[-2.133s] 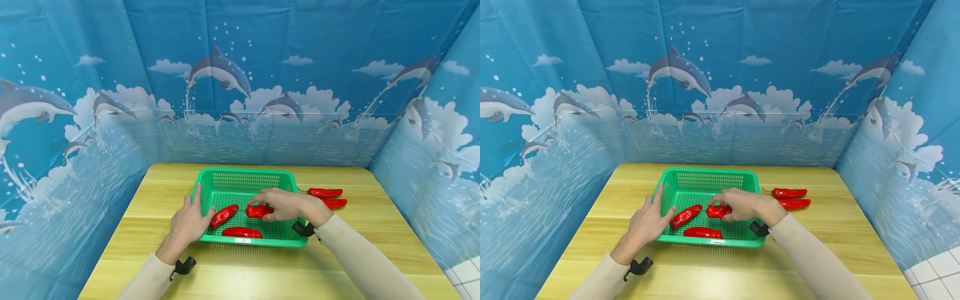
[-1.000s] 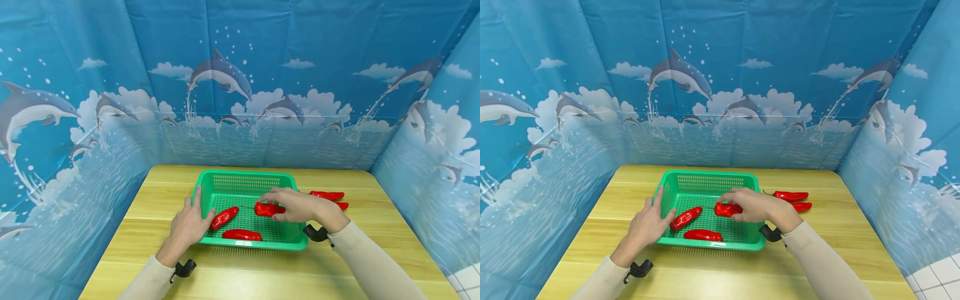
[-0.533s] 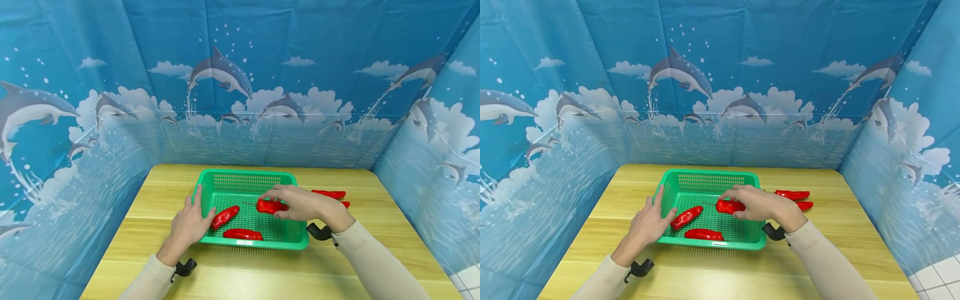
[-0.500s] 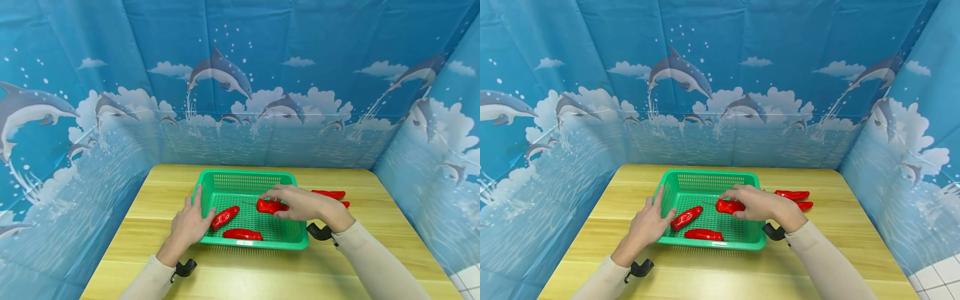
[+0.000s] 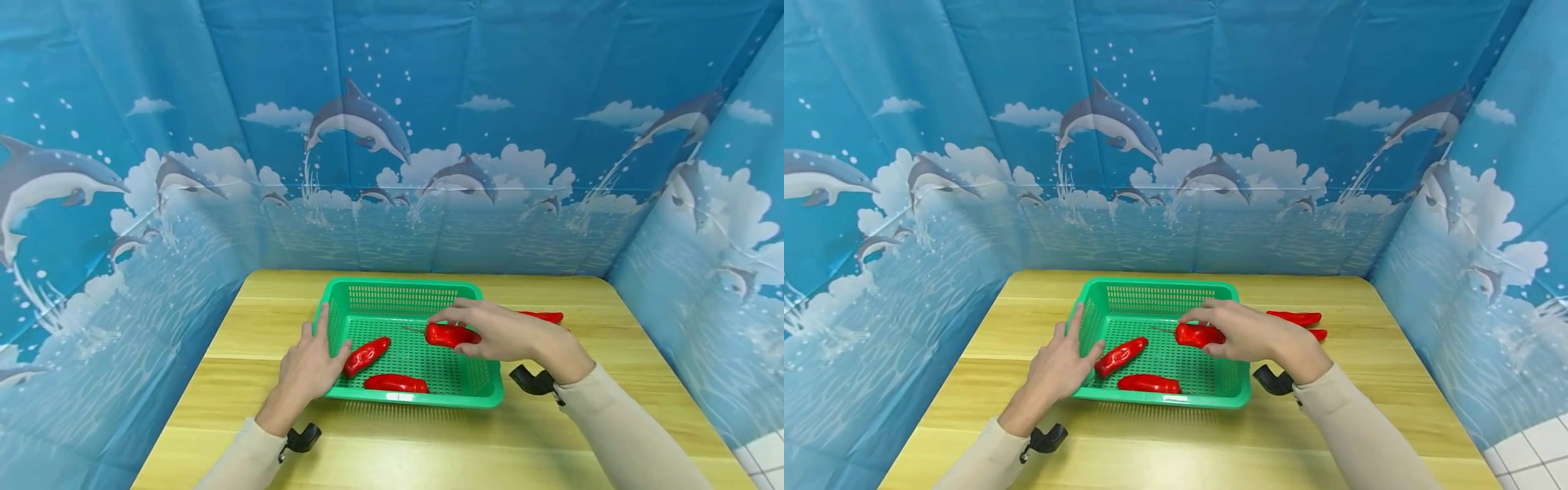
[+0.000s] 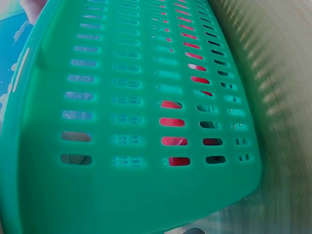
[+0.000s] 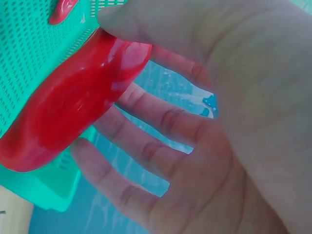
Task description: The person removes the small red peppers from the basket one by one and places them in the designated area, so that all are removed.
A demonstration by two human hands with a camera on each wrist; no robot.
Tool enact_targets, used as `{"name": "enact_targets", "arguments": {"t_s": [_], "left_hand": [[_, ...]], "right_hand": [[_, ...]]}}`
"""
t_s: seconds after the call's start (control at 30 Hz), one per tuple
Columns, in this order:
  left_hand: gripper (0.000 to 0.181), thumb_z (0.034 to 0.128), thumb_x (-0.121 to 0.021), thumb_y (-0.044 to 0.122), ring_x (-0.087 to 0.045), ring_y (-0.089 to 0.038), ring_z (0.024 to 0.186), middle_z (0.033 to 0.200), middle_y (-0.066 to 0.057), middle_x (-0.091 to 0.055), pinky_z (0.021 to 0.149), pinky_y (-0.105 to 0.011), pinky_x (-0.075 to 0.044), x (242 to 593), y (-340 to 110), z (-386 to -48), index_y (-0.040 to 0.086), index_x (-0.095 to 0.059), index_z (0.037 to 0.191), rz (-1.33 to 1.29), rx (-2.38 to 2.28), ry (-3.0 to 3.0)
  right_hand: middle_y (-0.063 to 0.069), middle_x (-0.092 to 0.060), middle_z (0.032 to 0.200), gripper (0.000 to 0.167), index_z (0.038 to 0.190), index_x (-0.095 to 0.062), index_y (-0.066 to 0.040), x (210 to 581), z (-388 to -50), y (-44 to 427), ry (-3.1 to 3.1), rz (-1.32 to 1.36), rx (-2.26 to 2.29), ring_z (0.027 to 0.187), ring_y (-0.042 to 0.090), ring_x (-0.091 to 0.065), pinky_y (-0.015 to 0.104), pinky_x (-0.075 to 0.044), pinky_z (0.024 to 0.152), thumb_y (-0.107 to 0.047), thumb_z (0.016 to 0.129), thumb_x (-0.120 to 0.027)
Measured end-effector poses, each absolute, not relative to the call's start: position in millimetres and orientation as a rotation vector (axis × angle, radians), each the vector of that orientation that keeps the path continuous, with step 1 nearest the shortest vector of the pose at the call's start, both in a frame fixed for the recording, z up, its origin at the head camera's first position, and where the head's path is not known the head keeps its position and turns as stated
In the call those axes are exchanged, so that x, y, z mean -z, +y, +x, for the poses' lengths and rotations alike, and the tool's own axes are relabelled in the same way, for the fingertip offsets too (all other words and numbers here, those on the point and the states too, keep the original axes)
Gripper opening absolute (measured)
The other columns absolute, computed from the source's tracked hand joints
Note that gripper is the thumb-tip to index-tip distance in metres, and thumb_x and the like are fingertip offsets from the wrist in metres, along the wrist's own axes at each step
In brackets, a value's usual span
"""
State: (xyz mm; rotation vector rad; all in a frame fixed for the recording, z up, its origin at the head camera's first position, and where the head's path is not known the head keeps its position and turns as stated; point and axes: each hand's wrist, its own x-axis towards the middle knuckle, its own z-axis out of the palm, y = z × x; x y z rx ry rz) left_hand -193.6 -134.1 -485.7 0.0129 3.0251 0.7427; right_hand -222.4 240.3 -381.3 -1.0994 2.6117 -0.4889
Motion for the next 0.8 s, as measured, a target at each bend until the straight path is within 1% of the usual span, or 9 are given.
{"name": "enact_targets", "arguments": {"t_s": [0.1,0.2,0.33,0.4,0.5,0.57,0.67,0.73,0.8], "left_hand": [[0.105,0.1139,-0.067,0.056,-0.055,-0.032,0.055,0.171,-0.033,-0.048,0.051,-0.039,-0.045,485,-133,-193,0.02,-0.004,0.19,0.014,-0.739,3.021],[0.105,0.1139,-0.067,0.056,-0.055,-0.032,0.055,0.17,-0.033,-0.049,0.051,-0.039,-0.045,484,-133,-193,0.02,-0.004,0.19,0.014,-0.733,3.022],[0.105,0.1139,-0.066,0.057,-0.056,-0.031,0.056,0.169,-0.033,-0.05,0.052,-0.039,-0.045,485,-134,-194,0.02,-0.004,0.19,0.012,-0.742,3.025],[0.105,0.1138,-0.066,0.057,-0.055,-0.031,0.056,0.169,-0.033,-0.051,0.052,-0.039,-0.045,485,-135,-194,0.02,-0.005,0.19,0.014,-0.759,3.023],[0.103,0.1144,-0.065,0.057,-0.054,-0.029,0.057,0.163,-0.032,-0.055,0.053,-0.038,-0.045,486,-137,-194,0.019,-0.007,0.19,0.019,-0.783,3.025],[0.101,0.1146,-0.066,0.056,-0.054,-0.028,0.057,0.158,-0.031,-0.057,0.053,-0.038,-0.044,487,-138,-194,0.018,-0.01,0.19,0.026,-0.809,3.029],[0.1,0.1151,-0.066,0.054,-0.054,-0.029,0.058,0.154,-0.03,-0.059,0.053,-0.038,-0.045,486,-139,-194,0.016,-0.012,0.19,0.031,-0.83,3.029],[0.099,0.1151,-0.066,0.053,-0.055,-0.029,0.059,0.155,-0.031,-0.059,0.054,-0.038,-0.045,486,-140,-194,0.016,-0.012,0.19,0.036,-0.843,3.026],[0.099,0.1154,-0.066,0.053,-0.056,-0.029,0.061,0.155,-0.031,-0.059,0.054,-0.038,-0.046,485,-139,-194,0.016,-0.012,0.19,0.039,-0.85,3.019]], "right_hand": [[0.007,-0.068,0.154,0.058,0.165,-0.066,-0.024,380,-221,245,2.615,-1.095,0.494,0.108,0.012,-0.065,0.035,-0.059,0.091,-0.023,0.11,-0.084],[0.006,-0.068,0.152,0.058,0.165,-0.066,-0.023,379,-221,249,2.613,-1.085,0.503,0.101,0.01,-0.061,0.033,-0.056,0.088,-0.025,0.11,-0.084],[0.006,-0.069,0.15,0.058,0.166,-0.065,-0.023,378,-221,253,2.617,-1.083,0.505,0.104,0.013,-0.062,0.034,-0.055,0.088,-0.024,0.11,-0.084],[0.006,-0.07,0.151,0.058,0.165,-0.066,-0.021,379,-220,257,2.629,-1.096,0.503,0.111,0.016,-0.066,0.036,-0.058,0.09,-0.022,0.11,-0.084],[0.005,-0.072,0.149,0.058,0.164,-0.066,-0.02,380,-219,262,2.651,-1.107,0.499,0.115,0.017,-0.068,0.037,-0.06,0.092,-0.02,0.109,-0.085],[0.005,-0.073,0.149,0.058,0.164,-0.067,-0.019,380,-218,265,2.662,-1.113,0.501,0.115,0.015,-0.068,0.034,-0.06,0.09,-0.02,0.109,-0.085],[0.006,-0.073,0.145,0.058,0.163,-0.067,-0.019,380,-218,271,2.663,-1.09,0.518,0.104,0.014,-0.064,0.029,-0.055,0.083,-0.018,0.108,-0.085],[0.007,-0.072,0.147,0.058,0.163,-0.068,-0.019,380,-217,274,2.669,-1.072,0.525,0.105,0.014,-0.066,0.03,-0.056,0.083,-0.016,0.108,-0.086],[0.009,-0.072,0.149,0.058,0.163,-0.068,-0.019,380,-217,278,2.679,-1.059,0.523,0.112,0.018,-0.069,0.035,-0.061,0.088,-0.015,0.107,-0.086]]}}
